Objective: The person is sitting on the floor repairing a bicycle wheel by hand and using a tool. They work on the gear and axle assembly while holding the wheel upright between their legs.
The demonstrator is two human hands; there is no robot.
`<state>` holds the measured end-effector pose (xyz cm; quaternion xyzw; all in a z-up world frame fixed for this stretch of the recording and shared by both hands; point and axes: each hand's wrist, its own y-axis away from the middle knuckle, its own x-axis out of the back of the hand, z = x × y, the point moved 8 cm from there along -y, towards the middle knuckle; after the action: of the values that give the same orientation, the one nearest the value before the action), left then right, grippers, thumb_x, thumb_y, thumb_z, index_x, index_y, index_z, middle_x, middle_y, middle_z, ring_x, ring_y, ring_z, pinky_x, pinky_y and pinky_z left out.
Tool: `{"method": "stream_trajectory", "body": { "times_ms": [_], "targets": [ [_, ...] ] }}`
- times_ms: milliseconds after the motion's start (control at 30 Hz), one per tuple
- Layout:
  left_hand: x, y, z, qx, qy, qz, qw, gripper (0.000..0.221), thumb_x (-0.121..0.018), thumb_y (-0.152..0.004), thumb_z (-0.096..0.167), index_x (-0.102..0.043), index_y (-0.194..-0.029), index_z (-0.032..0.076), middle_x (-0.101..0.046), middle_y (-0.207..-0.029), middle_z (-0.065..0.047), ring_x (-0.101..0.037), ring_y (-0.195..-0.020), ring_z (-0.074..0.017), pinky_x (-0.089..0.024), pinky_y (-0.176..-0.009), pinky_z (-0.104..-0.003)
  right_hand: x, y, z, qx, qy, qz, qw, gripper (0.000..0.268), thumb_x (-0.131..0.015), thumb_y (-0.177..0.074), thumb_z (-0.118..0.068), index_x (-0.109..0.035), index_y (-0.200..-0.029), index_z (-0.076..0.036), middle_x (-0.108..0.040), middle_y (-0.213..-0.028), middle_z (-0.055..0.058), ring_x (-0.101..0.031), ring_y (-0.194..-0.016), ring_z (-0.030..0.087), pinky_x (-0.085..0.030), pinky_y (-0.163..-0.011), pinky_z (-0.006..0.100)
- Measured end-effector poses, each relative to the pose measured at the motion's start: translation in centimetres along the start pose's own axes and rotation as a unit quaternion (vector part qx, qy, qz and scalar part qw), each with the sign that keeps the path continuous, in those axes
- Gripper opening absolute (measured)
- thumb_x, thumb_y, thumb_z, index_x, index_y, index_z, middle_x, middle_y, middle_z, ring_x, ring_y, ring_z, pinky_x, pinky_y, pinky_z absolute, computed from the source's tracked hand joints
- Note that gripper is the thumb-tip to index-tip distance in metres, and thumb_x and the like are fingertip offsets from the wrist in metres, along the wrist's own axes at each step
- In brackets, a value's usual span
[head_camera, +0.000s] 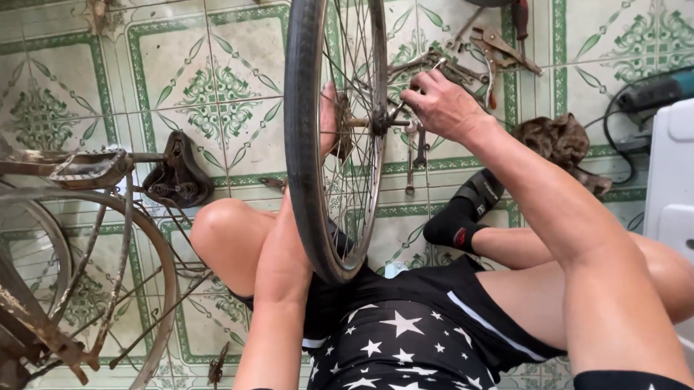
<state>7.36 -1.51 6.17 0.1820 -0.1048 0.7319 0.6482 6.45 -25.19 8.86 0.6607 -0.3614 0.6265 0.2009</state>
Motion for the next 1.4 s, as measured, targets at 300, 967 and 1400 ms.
{"method": "stream_trajectory", "body": {
  "times_ms": [300,967,1400],
  "targets": [
    [-0.4,-0.4,-2.0,0.027,-0.052,-0.03,0.998,0.07,-0.037,-0.107,0.059,-0.056,-0.142,0.002,-0.056,-0.141,-0.033,-0.047,-0.139,-0.0397,-0.031,-0.116,-0.043,1.1,-2.3,0.0,0.074,0.042,0.02,0.996,0.028,-0.064,-0.093,-0.005,-0.068,-0.121,-0.008,-0.065,-0.122,0.02,-0.064,-0.105,0.028,-0.059,-0.093,0.035],
    [-0.2,-0.4,0.3,0.036,-0.026,0.011,0.999,0.046,-0.054,-0.105,0.046,-0.065,-0.087,0.005,-0.057,-0.075,-0.005,-0.057,-0.074,-0.0189,-0.049,-0.065,-0.041,5.9,-5.2,-2.6,0.123,0.148,-0.065,0.979,0.026,-0.065,-0.094,-0.014,-0.077,-0.117,-0.015,-0.065,-0.118,0.013,-0.062,-0.111,0.023,-0.056,-0.103,0.033],
    [-0.8,-0.7,-0.7,0.038,-0.038,-0.012,0.998,0.049,-0.049,-0.106,0.048,-0.067,-0.091,0.005,-0.06,-0.079,-0.008,-0.062,-0.078,-0.0208,-0.052,-0.067,-0.042,6.2,-4.6,-3.7,0.115,0.182,-0.054,0.975,0.023,-0.064,-0.092,-0.014,-0.077,-0.11,-0.009,-0.067,-0.12,0.016,-0.064,-0.114,0.027,-0.056,-0.103,0.038]
  ]
}}
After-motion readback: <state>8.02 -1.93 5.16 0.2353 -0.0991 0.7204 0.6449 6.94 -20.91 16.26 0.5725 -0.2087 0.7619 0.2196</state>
